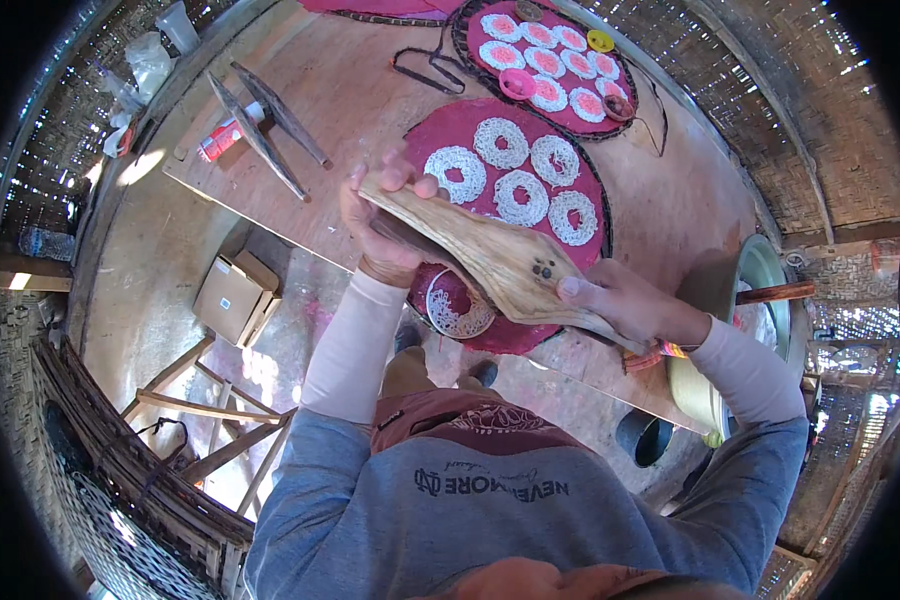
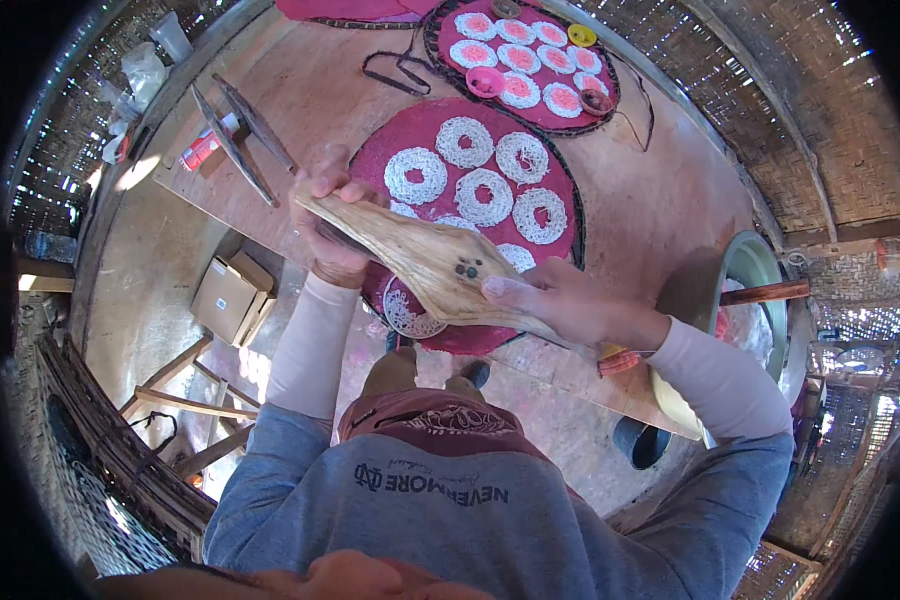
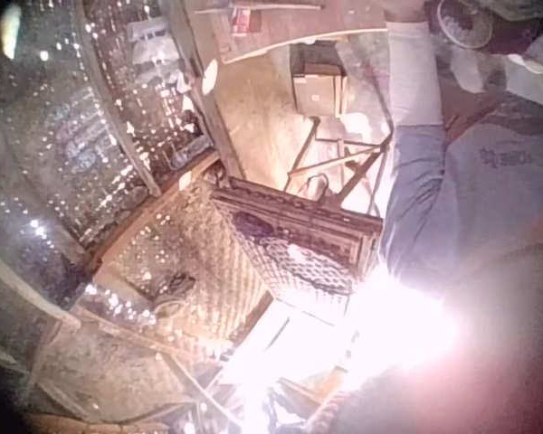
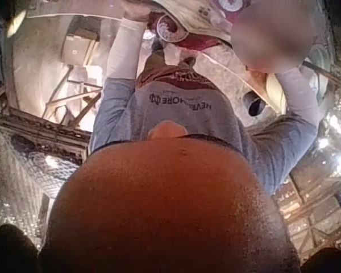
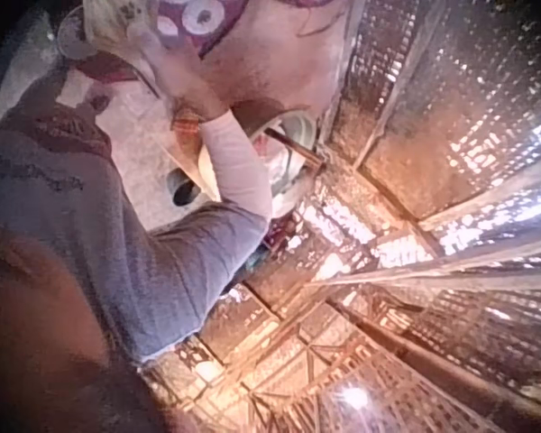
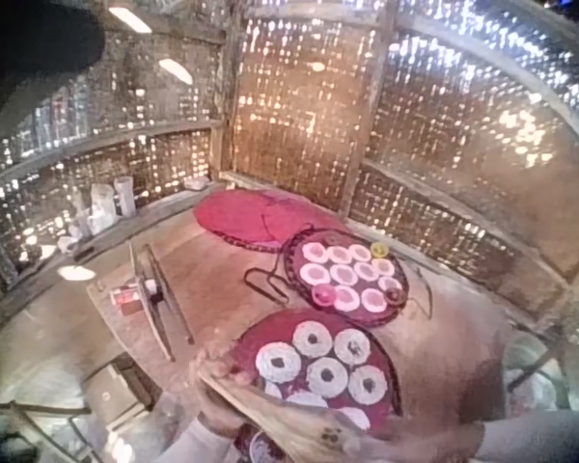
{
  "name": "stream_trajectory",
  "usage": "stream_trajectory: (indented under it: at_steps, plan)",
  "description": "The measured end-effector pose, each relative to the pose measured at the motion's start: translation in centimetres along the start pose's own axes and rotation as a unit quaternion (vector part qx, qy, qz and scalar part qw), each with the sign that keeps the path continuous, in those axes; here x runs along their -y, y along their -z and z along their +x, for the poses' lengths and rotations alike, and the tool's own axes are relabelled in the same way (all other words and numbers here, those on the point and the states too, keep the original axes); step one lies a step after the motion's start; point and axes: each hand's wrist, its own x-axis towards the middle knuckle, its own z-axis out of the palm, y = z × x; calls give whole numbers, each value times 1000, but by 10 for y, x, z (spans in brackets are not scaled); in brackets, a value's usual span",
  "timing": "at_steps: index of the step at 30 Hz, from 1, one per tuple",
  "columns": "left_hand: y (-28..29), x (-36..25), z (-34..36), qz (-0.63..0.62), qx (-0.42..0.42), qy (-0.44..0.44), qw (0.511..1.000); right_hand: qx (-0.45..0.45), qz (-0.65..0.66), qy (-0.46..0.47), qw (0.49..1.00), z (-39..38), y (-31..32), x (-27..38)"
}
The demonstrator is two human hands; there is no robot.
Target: The person uses a wooden mold and a metal scoop to form round, white and pink cakes. They scoop white dough into the mold, press it, and release it onto a tray. They then scoop pink dough, press it into the center of the white cakes, and release them. The process is repeated to fill a tray with finished cakes.
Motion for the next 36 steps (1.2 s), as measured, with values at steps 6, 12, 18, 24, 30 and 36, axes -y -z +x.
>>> stream_trajectory:
  at_steps: [6, 12, 18, 24, 30, 36]
  plan:
    - [-8, -31, -4, 67, 15, -38, 997, 11, 36, 32, 999, 17, -21, 14]
    - [-17, -20, -28, 136, -98, -61, 984, 31, 21, -13, 999, 9, -23, 20]
    - [0, -4, -16, 85, -77, 41, 993, -13, 6, 7, 1000, -7, -2, 1]
    - [-57, 10, -5, 746, 89, 133, 647, -10, 127, 84, 988, -23, 7, 27]
    - [-66, 25, -22, 795, -117, -14, 595, -28, 247, 216, 944, 17, -30, 18]
    - [-73, 12, -34, 819, -197, -106, 528, -165, -234, 359, 889, 68, -84, -42]
